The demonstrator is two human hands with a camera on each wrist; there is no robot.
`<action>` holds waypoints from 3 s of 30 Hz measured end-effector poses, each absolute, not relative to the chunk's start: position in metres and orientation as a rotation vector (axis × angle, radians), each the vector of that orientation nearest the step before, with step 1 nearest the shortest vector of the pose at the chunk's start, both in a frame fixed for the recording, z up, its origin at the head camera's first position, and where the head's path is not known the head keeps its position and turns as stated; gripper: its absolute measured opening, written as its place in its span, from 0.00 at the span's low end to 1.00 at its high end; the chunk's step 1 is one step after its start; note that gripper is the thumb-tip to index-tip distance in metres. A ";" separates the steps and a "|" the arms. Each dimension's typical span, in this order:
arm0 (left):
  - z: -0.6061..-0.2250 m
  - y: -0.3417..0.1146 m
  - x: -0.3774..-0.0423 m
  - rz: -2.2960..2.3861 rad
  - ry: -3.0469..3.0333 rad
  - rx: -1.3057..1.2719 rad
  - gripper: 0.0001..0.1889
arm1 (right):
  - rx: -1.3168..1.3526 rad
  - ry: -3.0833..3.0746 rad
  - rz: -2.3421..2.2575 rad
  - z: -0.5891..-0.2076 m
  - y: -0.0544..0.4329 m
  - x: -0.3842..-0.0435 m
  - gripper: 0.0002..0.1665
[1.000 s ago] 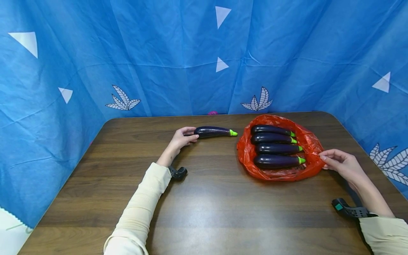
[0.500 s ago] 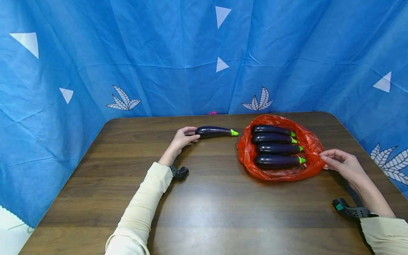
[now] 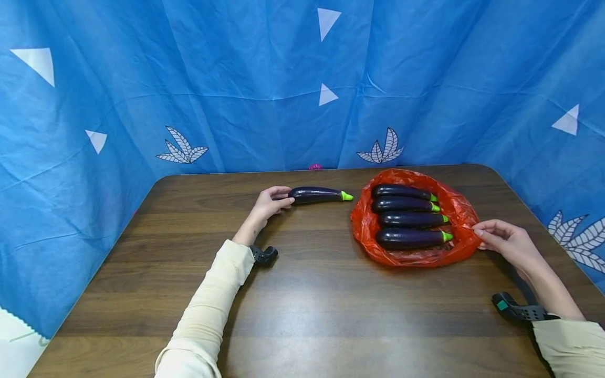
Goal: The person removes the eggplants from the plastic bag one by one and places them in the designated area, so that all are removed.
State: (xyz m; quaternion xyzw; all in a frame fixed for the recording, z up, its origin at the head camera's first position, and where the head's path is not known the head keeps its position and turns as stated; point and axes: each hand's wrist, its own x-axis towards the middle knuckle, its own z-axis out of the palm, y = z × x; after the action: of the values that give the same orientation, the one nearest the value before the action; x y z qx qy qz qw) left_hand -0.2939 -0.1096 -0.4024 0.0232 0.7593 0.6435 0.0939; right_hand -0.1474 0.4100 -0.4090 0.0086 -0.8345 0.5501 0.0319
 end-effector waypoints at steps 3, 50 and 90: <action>-0.396 -0.111 -0.293 1.914 2.273 0.088 0.23 | 0.049 -2.565 1.705 -0.408 0.411 -0.148 0.06; -0.359 0.078 -0.295 1.658 2.403 0.868 0.16 | 0.066 -2.566 1.689 -0.411 0.411 -0.147 0.06; -0.386 0.098 -0.311 1.127 2.702 0.692 0.21 | 0.046 -2.569 1.677 -0.412 0.412 -0.149 0.07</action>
State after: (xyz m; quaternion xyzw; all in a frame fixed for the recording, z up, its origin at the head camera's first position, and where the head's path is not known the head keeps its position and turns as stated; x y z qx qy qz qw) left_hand -0.3112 0.0976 -0.3863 0.2295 0.8962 0.3739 0.0666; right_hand -0.1486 0.4116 -0.4123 0.0151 -0.8366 0.5463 0.0367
